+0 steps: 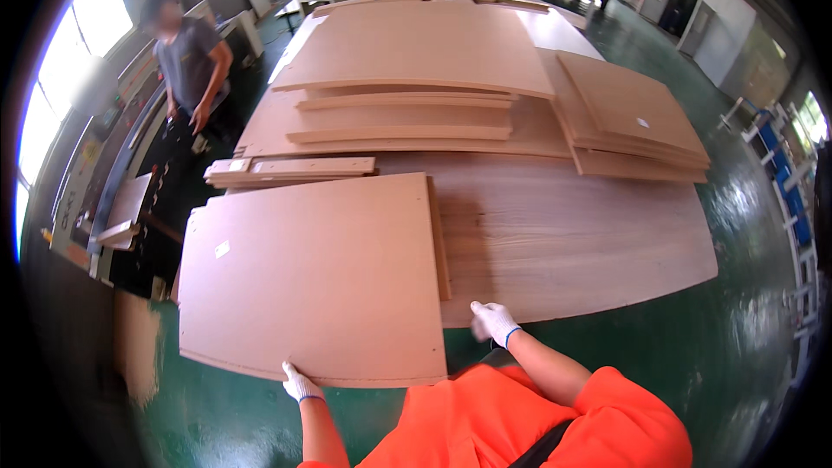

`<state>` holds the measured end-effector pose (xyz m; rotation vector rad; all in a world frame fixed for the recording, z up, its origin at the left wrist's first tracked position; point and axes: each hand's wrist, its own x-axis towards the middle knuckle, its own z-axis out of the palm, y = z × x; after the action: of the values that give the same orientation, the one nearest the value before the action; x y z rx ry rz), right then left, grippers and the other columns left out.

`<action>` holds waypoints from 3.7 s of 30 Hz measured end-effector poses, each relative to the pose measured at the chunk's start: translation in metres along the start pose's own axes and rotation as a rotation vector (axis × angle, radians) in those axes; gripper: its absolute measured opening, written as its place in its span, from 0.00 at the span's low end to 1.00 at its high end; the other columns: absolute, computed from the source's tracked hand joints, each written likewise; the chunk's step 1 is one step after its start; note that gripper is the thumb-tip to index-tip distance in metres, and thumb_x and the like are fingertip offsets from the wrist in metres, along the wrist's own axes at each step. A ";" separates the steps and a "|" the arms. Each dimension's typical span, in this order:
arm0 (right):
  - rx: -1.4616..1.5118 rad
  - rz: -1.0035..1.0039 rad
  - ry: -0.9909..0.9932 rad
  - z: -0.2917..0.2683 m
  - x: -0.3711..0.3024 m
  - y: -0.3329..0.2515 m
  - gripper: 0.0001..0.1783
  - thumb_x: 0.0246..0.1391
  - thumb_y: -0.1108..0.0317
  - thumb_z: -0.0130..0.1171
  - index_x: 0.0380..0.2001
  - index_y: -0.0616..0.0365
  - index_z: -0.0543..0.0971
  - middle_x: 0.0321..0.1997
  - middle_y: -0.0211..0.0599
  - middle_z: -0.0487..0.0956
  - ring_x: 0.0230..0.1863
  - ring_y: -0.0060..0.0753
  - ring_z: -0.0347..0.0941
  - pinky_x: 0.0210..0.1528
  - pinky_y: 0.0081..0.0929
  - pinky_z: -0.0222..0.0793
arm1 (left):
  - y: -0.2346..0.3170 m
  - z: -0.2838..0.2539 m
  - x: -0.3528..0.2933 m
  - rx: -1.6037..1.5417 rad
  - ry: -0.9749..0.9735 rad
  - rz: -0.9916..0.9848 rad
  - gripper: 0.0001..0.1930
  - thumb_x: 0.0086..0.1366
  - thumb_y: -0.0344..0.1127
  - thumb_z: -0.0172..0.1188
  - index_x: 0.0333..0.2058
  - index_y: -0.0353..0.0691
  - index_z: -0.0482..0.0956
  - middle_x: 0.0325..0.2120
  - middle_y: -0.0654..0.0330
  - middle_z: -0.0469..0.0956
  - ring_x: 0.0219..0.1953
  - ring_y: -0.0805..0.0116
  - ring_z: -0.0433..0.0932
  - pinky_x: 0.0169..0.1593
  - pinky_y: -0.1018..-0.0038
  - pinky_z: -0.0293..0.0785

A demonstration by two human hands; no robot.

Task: The person moves several wood panels from a large stack on one table to another table, handling them one at a time and placing them on a smaller stack.

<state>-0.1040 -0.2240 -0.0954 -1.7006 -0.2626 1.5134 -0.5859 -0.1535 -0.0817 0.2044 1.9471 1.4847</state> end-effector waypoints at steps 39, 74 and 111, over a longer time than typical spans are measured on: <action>-1.439 -0.745 1.124 -0.430 0.206 -0.414 0.22 0.66 0.53 0.50 0.57 0.52 0.74 0.63 0.43 0.73 0.65 0.47 0.67 0.60 0.51 0.64 | -0.129 0.034 -0.212 0.123 0.124 -0.201 0.29 0.66 0.48 0.65 0.52 0.26 0.74 0.46 0.48 0.79 0.44 0.54 0.81 0.45 0.57 0.79; 0.688 -0.424 0.378 -0.547 0.223 -0.315 0.26 0.56 0.37 0.63 0.39 0.49 0.78 0.30 0.23 0.77 0.27 0.18 0.69 0.32 0.22 0.66 | -0.112 0.059 -0.243 0.174 0.184 -0.049 0.23 0.65 0.43 0.65 0.49 0.28 0.78 0.43 0.50 0.83 0.42 0.59 0.82 0.47 0.65 0.76; 0.668 -0.438 0.396 -0.542 0.216 -0.312 0.28 0.54 0.37 0.65 0.41 0.50 0.78 0.35 0.26 0.77 0.29 0.20 0.68 0.35 0.23 0.66 | -0.117 0.058 -0.245 0.091 0.185 -0.009 0.21 0.66 0.41 0.64 0.49 0.28 0.78 0.42 0.50 0.83 0.40 0.60 0.82 0.47 0.64 0.77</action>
<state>0.5494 -0.1215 -0.0736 -1.2510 0.0787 0.7903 -0.3338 -0.2696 -0.0935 0.1004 2.1622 1.4541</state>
